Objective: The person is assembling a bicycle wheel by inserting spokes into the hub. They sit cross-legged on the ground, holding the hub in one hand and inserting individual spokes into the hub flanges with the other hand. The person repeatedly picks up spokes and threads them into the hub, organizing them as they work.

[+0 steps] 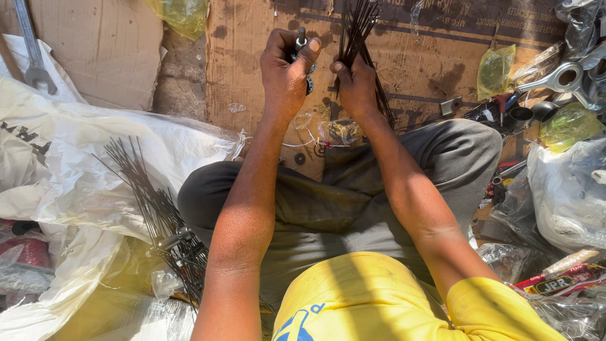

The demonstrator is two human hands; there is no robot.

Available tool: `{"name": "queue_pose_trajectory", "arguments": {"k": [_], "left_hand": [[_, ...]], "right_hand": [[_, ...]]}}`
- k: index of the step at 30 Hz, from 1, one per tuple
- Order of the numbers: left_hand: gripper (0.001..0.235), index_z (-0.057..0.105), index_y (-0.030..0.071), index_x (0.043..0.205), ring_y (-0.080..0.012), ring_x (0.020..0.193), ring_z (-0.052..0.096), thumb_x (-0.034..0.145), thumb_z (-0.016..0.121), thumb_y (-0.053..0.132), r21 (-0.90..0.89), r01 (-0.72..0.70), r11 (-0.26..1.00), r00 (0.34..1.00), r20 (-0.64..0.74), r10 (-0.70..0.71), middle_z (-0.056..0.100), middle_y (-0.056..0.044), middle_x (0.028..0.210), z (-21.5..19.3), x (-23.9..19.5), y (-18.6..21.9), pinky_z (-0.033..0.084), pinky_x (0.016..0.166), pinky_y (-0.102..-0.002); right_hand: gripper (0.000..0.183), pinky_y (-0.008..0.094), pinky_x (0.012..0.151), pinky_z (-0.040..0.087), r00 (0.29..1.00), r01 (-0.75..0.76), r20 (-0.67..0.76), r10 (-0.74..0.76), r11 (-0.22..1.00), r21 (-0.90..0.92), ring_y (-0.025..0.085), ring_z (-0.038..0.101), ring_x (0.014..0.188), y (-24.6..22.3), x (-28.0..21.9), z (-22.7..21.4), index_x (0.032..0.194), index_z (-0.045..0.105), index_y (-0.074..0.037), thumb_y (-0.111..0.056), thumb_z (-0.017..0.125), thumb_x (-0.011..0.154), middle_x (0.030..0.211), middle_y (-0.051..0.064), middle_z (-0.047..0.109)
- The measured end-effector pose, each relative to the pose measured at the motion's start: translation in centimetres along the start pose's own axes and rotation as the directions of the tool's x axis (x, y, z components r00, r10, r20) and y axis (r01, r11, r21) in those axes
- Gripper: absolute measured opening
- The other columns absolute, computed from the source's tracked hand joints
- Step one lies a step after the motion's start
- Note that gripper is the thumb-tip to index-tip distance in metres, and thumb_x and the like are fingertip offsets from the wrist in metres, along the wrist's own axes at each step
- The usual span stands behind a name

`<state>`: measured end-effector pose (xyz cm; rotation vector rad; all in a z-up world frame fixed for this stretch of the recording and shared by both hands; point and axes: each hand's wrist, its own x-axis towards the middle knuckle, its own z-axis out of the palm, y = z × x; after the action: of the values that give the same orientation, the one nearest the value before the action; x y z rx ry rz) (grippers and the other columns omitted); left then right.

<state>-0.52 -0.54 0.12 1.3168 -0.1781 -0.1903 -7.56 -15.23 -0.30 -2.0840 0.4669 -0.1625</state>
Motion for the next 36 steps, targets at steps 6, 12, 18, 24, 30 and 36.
{"name": "queue_pose_trajectory", "arguments": {"k": [6, 12, 18, 24, 30, 36], "left_hand": [[0.023, 0.069, 0.006, 0.102, -0.0054, 0.069, 0.05, 0.1, 0.074, 0.028, -0.032, 0.033, 0.999, 0.999, 0.004, -0.032, 0.06, 0.003, 0.079, 0.5, 0.1, 0.6, 0.042, 0.06, -0.026], [0.022, 0.058, 0.007, 0.1, -0.0072, 0.074, 0.05, 0.091, 0.077, 0.012, 0.153, -0.087, 0.984, 0.996, -0.015, 0.09, 0.054, 0.004, 0.083, 0.4, 0.2, -0.1, 0.046, 0.064, -0.027], [0.02, 0.062, 0.008, 0.098, -0.0094, 0.07, 0.053, 0.093, 0.08, 0.016, 0.199, 0.101, 0.975, 0.995, -0.043, -0.094, 0.059, -0.002, 0.079, 1.3, 0.5, -0.3, 0.045, 0.063, -0.031], [0.019, 0.064, 0.007, 0.108, -0.012, 0.089, 0.065, 0.096, 0.078, 0.013, 0.242, -0.366, 0.899, 0.929, 0.043, 0.367, 0.064, -0.003, 0.097, 1.2, 0.5, 4.9, 0.054, 0.077, -0.03], [0.028, 0.066, 0.008, 0.12, -0.0119, 0.098, 0.074, 0.099, 0.083, 0.014, 0.292, -0.463, 0.837, 0.886, 0.122, 0.447, 0.071, -0.003, 0.111, 2.4, 2.2, 11.4, 0.064, 0.084, -0.028], [0.022, 0.066, 0.007, 0.12, -0.0149, 0.101, 0.07, 0.103, 0.079, 0.013, 0.161, -0.554, 0.817, 0.827, 0.214, 0.519, 0.07, -0.006, 0.115, 4.1, 3.0, 14.6, 0.061, 0.085, -0.027]], "right_hand": [[0.012, 0.038, 0.068, 0.06, 0.98, -0.168, 0.136, 0.148, 0.976, 0.142, 0.019, 0.068, 0.073, 1.6, 1.2, -1.3, 0.109, 0.058, -0.004, -0.015, 0.054, 0.108, 0.084, 0.009, 0.065], [0.019, 0.044, 0.07, 0.052, 0.976, 0.022, 0.214, 0.035, 0.966, -0.257, 0.029, 0.067, 0.083, 4.0, 1.1, -0.6, 0.114, 0.065, -0.002, -0.012, 0.063, 0.099, 0.092, 0.015, 0.069], [0.017, 0.035, 0.06, 0.048, 0.93, -0.354, 0.235, 0.282, 0.86, 0.368, 0.017, 0.056, 0.065, 0.9, 1.2, -1.7, 0.112, 0.067, -0.005, -0.02, 0.059, 0.111, 0.079, 0.007, 0.062], [0.013, 0.04, 0.083, 0.059, 0.922, -0.347, 0.385, 0.044, 0.536, 0.77, 0.026, 0.07, 0.088, -7.0, 1.4, -7.1, 0.12, 0.062, -0.003, -0.013, 0.055, 0.114, 0.098, 0.011, 0.07], [0.018, 0.038, 0.085, 0.057, 0.972, -0.128, 0.207, -0.109, 0.493, 0.86, 0.024, 0.068, 0.09, -11.6, 2.5, -12.3, 0.129, 0.06, 0.0, -0.007, 0.056, 0.113, 0.095, 0.012, 0.067], [0.01, 0.032, 0.083, 0.056, 0.987, -0.004, 0.1, -0.129, 0.596, 0.803, 0.018, 0.067, 0.093, -9.6, 2.3, -10.7, 0.127, 0.06, 0.001, -0.004, 0.056, 0.119, 0.108, 0.013, 0.071]]}}
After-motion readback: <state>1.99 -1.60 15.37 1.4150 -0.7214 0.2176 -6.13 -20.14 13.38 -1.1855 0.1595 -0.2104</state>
